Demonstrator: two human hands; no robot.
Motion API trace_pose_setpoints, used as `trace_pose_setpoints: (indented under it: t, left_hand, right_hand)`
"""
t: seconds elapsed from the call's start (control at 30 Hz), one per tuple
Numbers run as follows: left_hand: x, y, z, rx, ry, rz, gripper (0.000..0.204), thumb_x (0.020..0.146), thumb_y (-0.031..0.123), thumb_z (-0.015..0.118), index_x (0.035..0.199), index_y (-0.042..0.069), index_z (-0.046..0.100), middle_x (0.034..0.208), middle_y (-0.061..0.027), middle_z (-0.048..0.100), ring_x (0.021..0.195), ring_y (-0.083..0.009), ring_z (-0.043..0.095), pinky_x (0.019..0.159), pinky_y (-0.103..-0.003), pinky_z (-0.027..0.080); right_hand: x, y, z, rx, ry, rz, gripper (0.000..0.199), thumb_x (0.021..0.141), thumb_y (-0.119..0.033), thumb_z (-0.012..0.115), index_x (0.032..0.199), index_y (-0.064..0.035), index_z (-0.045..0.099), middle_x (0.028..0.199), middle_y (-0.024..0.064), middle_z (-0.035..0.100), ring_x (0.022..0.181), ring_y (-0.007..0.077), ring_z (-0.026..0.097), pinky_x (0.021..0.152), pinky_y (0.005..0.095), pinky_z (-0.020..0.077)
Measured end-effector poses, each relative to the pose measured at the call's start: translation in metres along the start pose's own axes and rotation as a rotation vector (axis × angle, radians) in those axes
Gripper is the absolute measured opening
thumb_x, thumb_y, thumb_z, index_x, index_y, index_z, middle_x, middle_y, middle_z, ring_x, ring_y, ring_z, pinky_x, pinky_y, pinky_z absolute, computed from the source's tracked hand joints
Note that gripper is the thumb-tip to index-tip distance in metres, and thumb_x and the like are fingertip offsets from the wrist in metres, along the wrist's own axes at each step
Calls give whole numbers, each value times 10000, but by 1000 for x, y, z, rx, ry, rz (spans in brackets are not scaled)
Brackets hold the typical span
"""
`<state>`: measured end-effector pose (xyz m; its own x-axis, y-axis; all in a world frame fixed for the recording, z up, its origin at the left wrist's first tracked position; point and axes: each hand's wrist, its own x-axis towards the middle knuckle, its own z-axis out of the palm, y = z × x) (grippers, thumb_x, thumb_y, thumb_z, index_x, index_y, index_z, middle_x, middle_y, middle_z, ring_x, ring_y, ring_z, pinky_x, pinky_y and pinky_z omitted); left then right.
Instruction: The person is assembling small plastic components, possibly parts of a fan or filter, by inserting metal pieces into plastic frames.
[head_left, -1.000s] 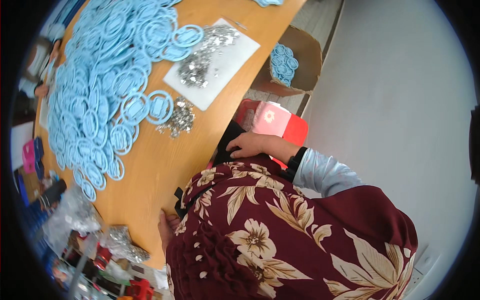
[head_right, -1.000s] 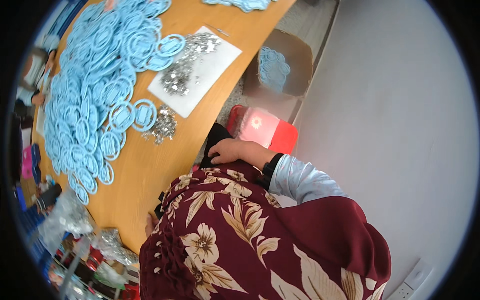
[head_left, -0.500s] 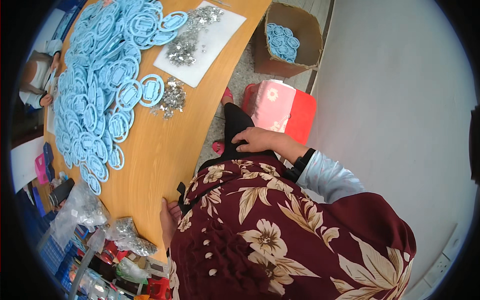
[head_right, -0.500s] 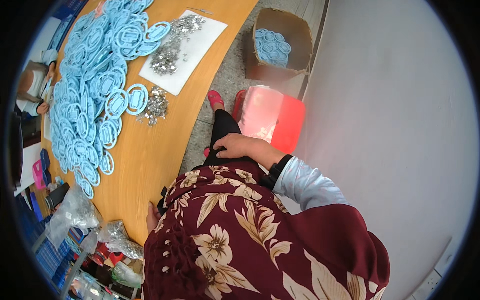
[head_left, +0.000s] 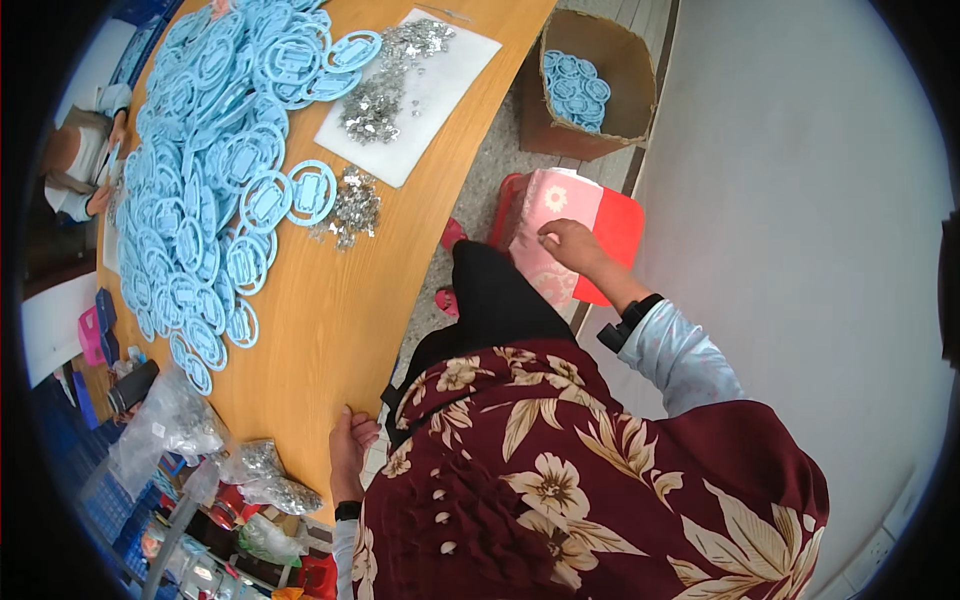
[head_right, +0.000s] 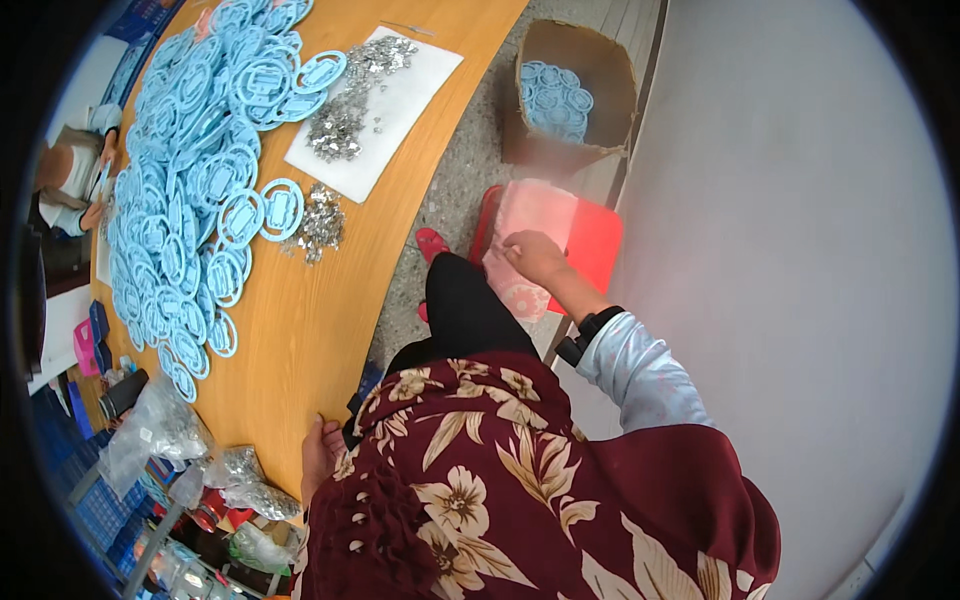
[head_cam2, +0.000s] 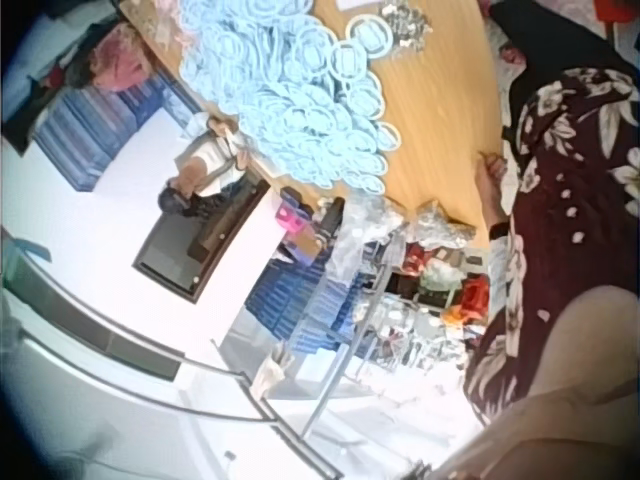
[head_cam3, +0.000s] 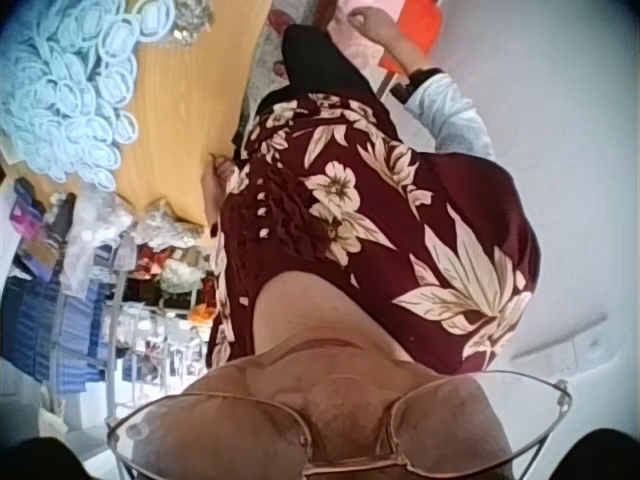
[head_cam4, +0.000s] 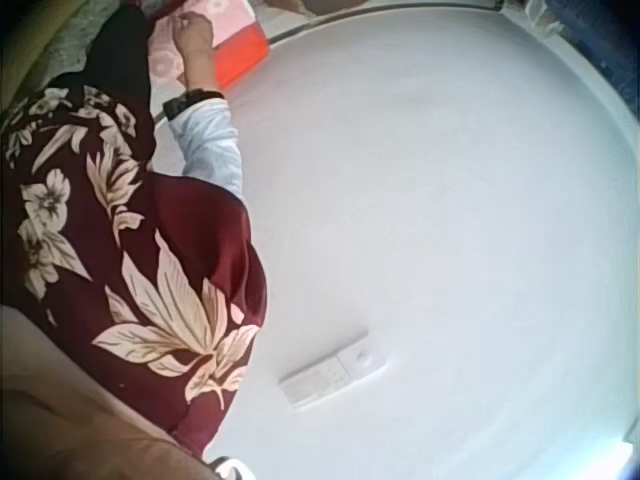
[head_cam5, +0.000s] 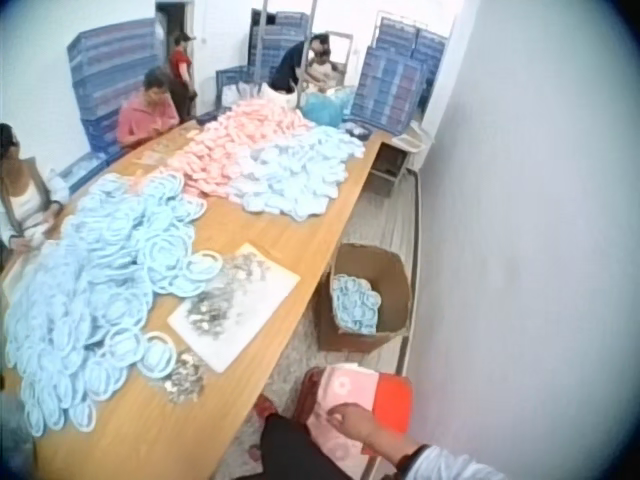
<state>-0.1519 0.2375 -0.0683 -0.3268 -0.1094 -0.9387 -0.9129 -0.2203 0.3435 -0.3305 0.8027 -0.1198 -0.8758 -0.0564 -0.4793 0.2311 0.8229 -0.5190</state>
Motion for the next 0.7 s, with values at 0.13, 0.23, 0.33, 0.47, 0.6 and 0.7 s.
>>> trace_pose_setpoints:
  t: [0.13,0.23,0.33,0.47,0.6,0.7]
  left_hand:
    - [-5,16,7,111,52,-109,554,958,529,550,993,-18,629,825,-161,701,744,-272,696,684,-370,551]
    - [-3,10,-6,40,34,-168,587,952,556,536,988,-23,629,848,-182,703,852,-317,699,776,-400,543]
    - [-7,18,-3,16,14,-178,595,978,549,474,956,-15,661,888,-177,719,904,-323,697,837,-412,532]
    - [-15,36,8,76,-150,-255,545,1001,461,445,878,2,710,930,-173,732,922,-299,703,851,-387,532]
    - [-22,46,76,499,-202,-320,398,1009,319,514,912,-28,683,741,-101,666,749,-202,667,774,-300,526]
    - [7,52,175,793,-260,-159,322,991,286,562,947,-10,682,699,-31,604,647,-131,567,651,-266,460]
  right_hand:
    - [38,90,51,-181,267,170,458,905,-356,620,1297,-122,587,1361,160,546,1220,363,532,1023,458,440]
    - [53,133,77,-304,360,271,638,924,-435,591,1467,-164,395,1541,135,339,1380,362,362,1100,511,346]
    - [69,142,84,-320,224,381,734,945,-506,525,1550,-188,256,1624,120,177,1485,351,167,1158,587,193]
    - [76,160,103,-323,297,402,754,955,-567,452,1568,-197,217,1652,104,78,1522,332,42,1158,661,61]
    - [74,173,103,-293,382,293,713,952,-519,496,1547,-189,284,1639,116,152,1518,339,74,1141,688,48]
    - [66,191,100,-292,468,292,696,921,-495,561,1517,-204,352,1599,111,255,1494,354,163,1124,714,73]
